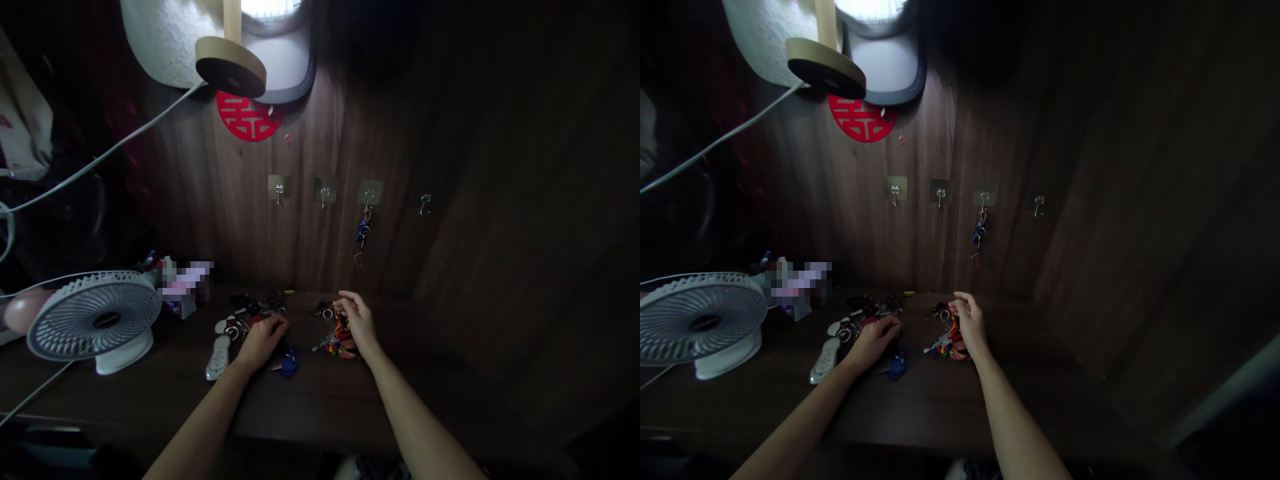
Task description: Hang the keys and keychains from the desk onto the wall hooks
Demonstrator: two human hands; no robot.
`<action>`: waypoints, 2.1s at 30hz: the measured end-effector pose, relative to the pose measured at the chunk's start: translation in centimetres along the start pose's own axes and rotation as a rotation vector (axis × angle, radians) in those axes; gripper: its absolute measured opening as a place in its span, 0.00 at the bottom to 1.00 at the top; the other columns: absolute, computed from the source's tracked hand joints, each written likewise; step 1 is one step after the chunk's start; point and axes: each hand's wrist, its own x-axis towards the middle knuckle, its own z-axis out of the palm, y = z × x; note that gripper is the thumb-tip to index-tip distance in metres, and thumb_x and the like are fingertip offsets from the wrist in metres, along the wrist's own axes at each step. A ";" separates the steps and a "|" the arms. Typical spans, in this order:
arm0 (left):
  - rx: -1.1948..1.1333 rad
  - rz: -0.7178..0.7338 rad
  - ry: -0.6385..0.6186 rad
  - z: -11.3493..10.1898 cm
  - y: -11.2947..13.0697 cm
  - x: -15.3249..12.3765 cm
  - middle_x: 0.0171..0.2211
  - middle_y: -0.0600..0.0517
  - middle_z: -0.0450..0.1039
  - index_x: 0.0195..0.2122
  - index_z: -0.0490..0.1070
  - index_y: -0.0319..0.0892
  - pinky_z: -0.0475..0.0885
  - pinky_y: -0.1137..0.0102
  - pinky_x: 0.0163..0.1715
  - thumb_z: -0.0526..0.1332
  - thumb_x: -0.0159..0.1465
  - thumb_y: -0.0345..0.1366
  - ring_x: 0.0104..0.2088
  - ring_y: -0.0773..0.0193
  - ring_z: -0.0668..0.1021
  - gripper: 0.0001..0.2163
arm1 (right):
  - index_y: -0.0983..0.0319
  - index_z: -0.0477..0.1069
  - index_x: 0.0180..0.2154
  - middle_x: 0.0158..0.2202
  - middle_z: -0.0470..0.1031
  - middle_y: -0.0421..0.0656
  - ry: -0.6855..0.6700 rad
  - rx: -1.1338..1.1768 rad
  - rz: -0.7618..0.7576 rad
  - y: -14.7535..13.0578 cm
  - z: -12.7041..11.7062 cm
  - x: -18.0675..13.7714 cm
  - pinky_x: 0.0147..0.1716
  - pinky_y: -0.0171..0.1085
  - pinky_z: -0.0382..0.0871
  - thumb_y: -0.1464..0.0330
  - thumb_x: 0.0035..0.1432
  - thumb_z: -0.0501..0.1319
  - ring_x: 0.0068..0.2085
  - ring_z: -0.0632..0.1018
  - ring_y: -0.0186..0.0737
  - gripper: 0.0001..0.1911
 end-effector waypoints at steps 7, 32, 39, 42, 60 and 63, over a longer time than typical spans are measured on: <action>-0.027 0.015 0.064 -0.4 0.3 -0.2 0.28 0.54 0.74 0.34 0.70 0.44 0.67 0.73 0.36 0.49 0.63 0.41 0.32 0.64 0.76 0.12 | 0.61 0.68 0.35 0.23 0.74 0.40 -0.027 -0.044 -0.036 -0.2 0.2 -0.4 0.20 0.31 0.66 0.53 0.50 0.57 0.23 0.75 0.34 0.18; 0.293 0.460 -0.289 0.0 3.7 -2.2 0.37 0.49 0.73 0.39 0.72 0.44 0.64 0.67 0.45 0.58 0.59 0.42 0.41 0.59 0.73 0.10 | 0.60 0.68 0.37 0.20 0.71 0.37 0.032 -0.345 -0.150 -0.9 -1.4 -0.3 0.18 0.30 0.64 0.53 0.57 0.49 0.17 0.72 0.33 0.19; 0.043 0.346 -0.305 -0.3 3.8 -2.3 0.44 0.51 0.73 0.51 0.63 0.47 0.66 0.67 0.47 0.55 0.61 0.37 0.44 0.62 0.75 0.16 | 0.57 0.70 0.37 0.20 0.71 0.36 -0.111 -0.339 -0.147 -1.1 -0.6 -1.0 0.17 0.30 0.64 0.54 0.57 0.51 0.16 0.72 0.32 0.17; -0.143 0.312 -0.236 -0.3 3.5 -2.2 0.52 0.50 0.68 0.57 0.54 0.47 0.67 0.69 0.50 0.49 0.63 0.31 0.48 0.65 0.74 0.20 | 0.55 0.71 0.37 0.21 0.72 0.36 -0.191 -0.369 -0.162 -1.2 -0.1 -1.6 0.18 0.31 0.64 0.57 0.57 0.52 0.17 0.73 0.34 0.13; -0.270 -0.239 0.677 -3.0 -0.5 -0.3 0.44 0.49 0.71 0.45 0.61 0.44 0.73 0.70 0.32 0.44 0.58 0.27 0.37 0.66 0.76 0.15 | 0.55 0.69 0.43 0.31 0.77 0.41 -0.661 -0.691 -0.670 -2.0 2.8 -4.3 0.37 0.37 0.67 0.74 0.58 0.50 0.34 0.76 0.38 0.15; 0.001 -0.229 0.503 -2.9 -1.1 -0.5 0.40 0.50 0.74 0.43 0.65 0.45 0.70 0.67 0.40 0.47 0.59 0.26 0.39 0.62 0.76 0.15 | 0.56 0.69 0.43 0.31 0.77 0.40 -0.708 -0.707 -0.690 -2.1 3.0 -4.6 0.38 0.38 0.67 0.75 0.58 0.50 0.34 0.77 0.39 0.15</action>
